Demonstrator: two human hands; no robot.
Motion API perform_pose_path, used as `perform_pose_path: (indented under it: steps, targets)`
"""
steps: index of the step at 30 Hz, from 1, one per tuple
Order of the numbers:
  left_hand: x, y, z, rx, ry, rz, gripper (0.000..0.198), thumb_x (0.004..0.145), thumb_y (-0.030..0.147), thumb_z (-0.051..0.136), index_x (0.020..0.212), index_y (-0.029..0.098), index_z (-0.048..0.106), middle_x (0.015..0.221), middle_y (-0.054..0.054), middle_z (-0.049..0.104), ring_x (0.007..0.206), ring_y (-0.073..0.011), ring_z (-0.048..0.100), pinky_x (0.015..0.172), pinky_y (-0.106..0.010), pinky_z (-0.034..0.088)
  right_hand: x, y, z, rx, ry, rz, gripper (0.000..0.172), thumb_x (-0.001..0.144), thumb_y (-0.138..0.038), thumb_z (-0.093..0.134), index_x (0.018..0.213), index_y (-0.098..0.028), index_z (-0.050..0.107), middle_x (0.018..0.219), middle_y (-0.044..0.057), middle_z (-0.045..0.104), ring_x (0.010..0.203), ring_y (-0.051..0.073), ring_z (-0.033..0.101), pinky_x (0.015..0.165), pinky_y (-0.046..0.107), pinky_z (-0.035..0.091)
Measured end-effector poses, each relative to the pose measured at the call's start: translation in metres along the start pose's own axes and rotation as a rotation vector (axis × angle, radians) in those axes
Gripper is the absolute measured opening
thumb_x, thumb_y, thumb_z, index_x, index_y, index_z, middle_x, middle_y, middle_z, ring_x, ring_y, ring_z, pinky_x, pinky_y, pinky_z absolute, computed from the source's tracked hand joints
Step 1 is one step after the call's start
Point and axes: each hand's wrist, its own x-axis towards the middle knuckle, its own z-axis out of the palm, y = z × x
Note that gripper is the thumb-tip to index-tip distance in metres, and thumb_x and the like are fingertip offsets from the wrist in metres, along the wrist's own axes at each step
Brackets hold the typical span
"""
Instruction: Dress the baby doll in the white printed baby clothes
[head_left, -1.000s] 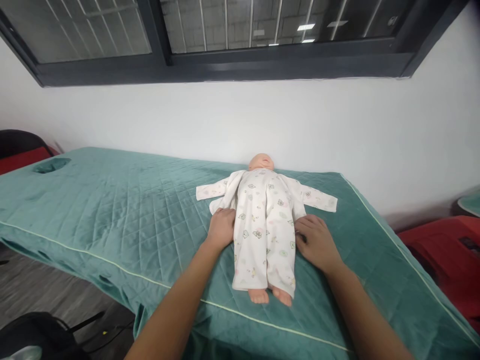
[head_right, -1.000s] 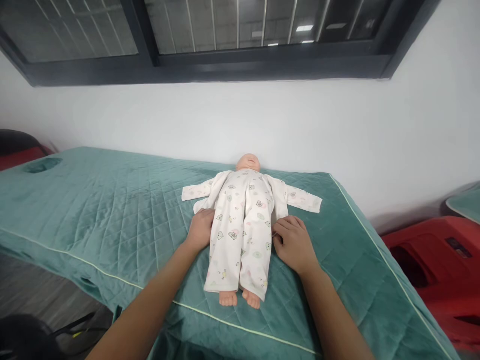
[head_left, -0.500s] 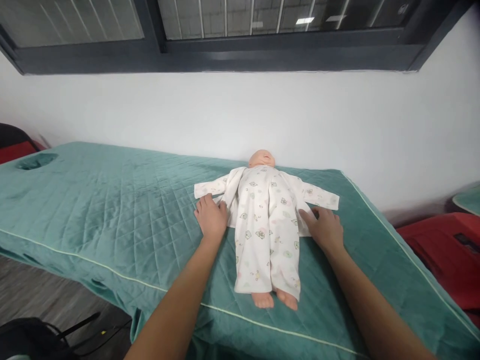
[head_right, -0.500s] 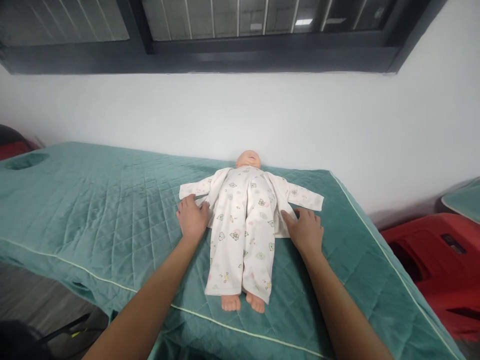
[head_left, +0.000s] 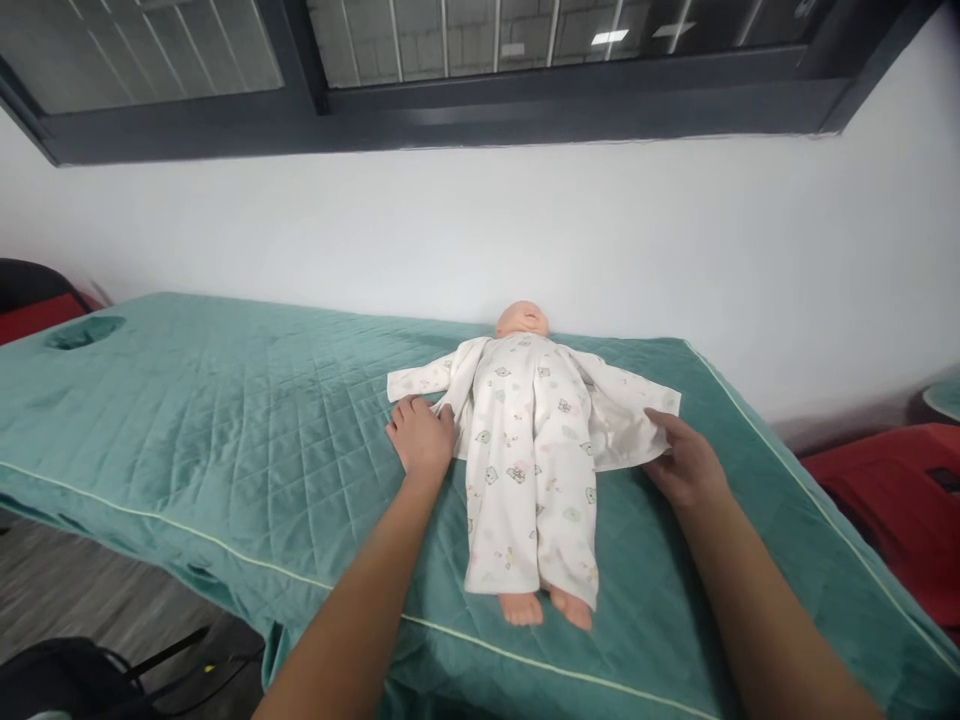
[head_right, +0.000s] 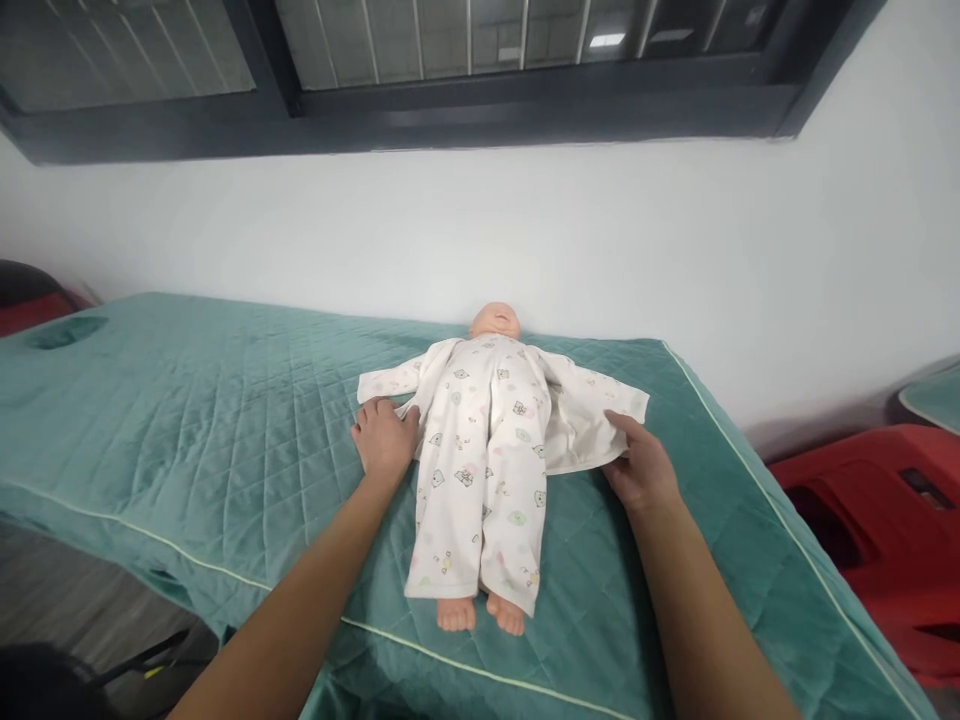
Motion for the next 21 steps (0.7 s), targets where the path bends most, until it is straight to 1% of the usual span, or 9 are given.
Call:
perform_pose_path:
  steps: [2, 6, 9, 11, 13, 15, 16, 18, 21]
  targets:
    - [0.000, 0.000, 0.000, 0.002, -0.007, 0.000, 0.033, 0.088, 0.041, 0.049, 0.104, 0.015, 0.061, 0.122, -0.013, 0.060, 0.119, -0.0315, 0.051, 0.099, -0.047, 0.039, -0.003, -0.003, 0.000, 0.070, -0.025, 0.070, 0.020, 0.074, -0.017, 0.062, 0.093, -0.017, 0.067, 0.085, 0.003, 0.073, 0.069, 0.018, 0.068, 0.059, 0.027, 0.058]
    - [0.002, -0.001, 0.000, -0.015, -0.013, -0.010, 0.031, 0.088, 0.039, 0.048, 0.104, 0.016, 0.061, 0.116, -0.013, 0.061, 0.117, -0.0307, 0.052, 0.097, -0.046, 0.039, -0.016, -0.003, 0.006, 0.037, -0.118, 0.276, 0.022, 0.079, -0.013, 0.063, 0.100, -0.015, 0.067, 0.087, 0.004, 0.075, 0.069, 0.016, 0.070, 0.064, 0.025, 0.061]
    - [0.003, -0.002, 0.001, -0.028, 0.003, -0.013, 0.030, 0.088, 0.038, 0.047, 0.103, 0.016, 0.061, 0.116, -0.013, 0.062, 0.116, -0.0308, 0.052, 0.096, -0.046, 0.039, -0.024, -0.007, 0.014, 0.026, -0.127, 0.316, 0.023, 0.078, -0.013, 0.064, 0.100, -0.017, 0.066, 0.091, 0.004, 0.074, 0.072, 0.017, 0.070, 0.068, 0.028, 0.061]
    - [0.003, -0.003, 0.002, -0.037, 0.008, -0.008, 0.030, 0.087, 0.038, 0.047, 0.102, 0.017, 0.062, 0.115, -0.013, 0.062, 0.115, -0.0307, 0.053, 0.096, -0.046, 0.039, -0.026, -0.016, 0.024, -0.020, -0.060, 0.226, 0.018, 0.078, -0.017, 0.063, 0.096, -0.019, 0.066, 0.087, 0.004, 0.073, 0.070, 0.019, 0.069, 0.061, 0.030, 0.060]
    - [0.003, -0.003, 0.002, -0.046, 0.005, -0.008, 0.029, 0.087, 0.037, 0.047, 0.102, 0.018, 0.062, 0.114, -0.012, 0.062, 0.113, -0.0301, 0.053, 0.096, -0.046, 0.039, -0.027, -0.029, 0.041, -0.107, 0.042, 0.041, 0.013, 0.076, -0.022, 0.064, 0.089, -0.020, 0.065, 0.080, 0.002, 0.070, 0.065, 0.018, 0.066, 0.052, 0.027, 0.055]
    - [0.003, -0.003, 0.002, -0.054, -0.004, -0.009, 0.028, 0.087, 0.036, 0.046, 0.101, 0.018, 0.062, 0.113, -0.012, 0.063, 0.113, -0.0294, 0.054, 0.096, -0.046, 0.039, -0.032, -0.040, 0.065, -0.229, 0.101, -0.147, 0.015, 0.072, -0.025, 0.068, 0.086, -0.020, 0.064, 0.078, 0.001, 0.069, 0.064, 0.017, 0.064, 0.051, 0.025, 0.051]
    - [0.003, -0.004, 0.002, -0.058, -0.010, -0.008, 0.027, 0.087, 0.036, 0.046, 0.101, 0.018, 0.062, 0.113, -0.011, 0.063, 0.113, -0.0292, 0.054, 0.096, -0.046, 0.039, -0.037, -0.044, 0.078, -0.319, 0.085, -0.199, 0.019, 0.070, -0.027, 0.070, 0.087, -0.020, 0.064, 0.079, 0.002, 0.069, 0.066, 0.018, 0.064, 0.053, 0.026, 0.051]
    - [0.003, -0.004, 0.002, -0.069, -0.021, 0.001, 0.026, 0.087, 0.035, 0.046, 0.099, 0.019, 0.062, 0.113, -0.011, 0.063, 0.113, -0.0291, 0.054, 0.096, -0.045, 0.039, -0.051, -0.044, 0.102, -0.545, -0.032, -0.298, 0.020, 0.070, -0.030, 0.069, 0.088, -0.022, 0.063, 0.083, 0.002, 0.069, 0.073, 0.021, 0.065, 0.059, 0.030, 0.052]
    - [0.004, -0.005, 0.002, -0.081, -0.022, 0.011, 0.024, 0.087, 0.036, 0.046, 0.096, 0.020, 0.062, 0.111, -0.010, 0.064, 0.111, -0.0290, 0.054, 0.095, -0.046, 0.039, -0.075, -0.029, 0.119, -0.960, -0.348, -0.497, 0.006, 0.077, -0.024, 0.058, 0.082, -0.023, 0.060, 0.100, 0.004, 0.070, 0.096, 0.026, 0.064, 0.079, 0.038, 0.052]
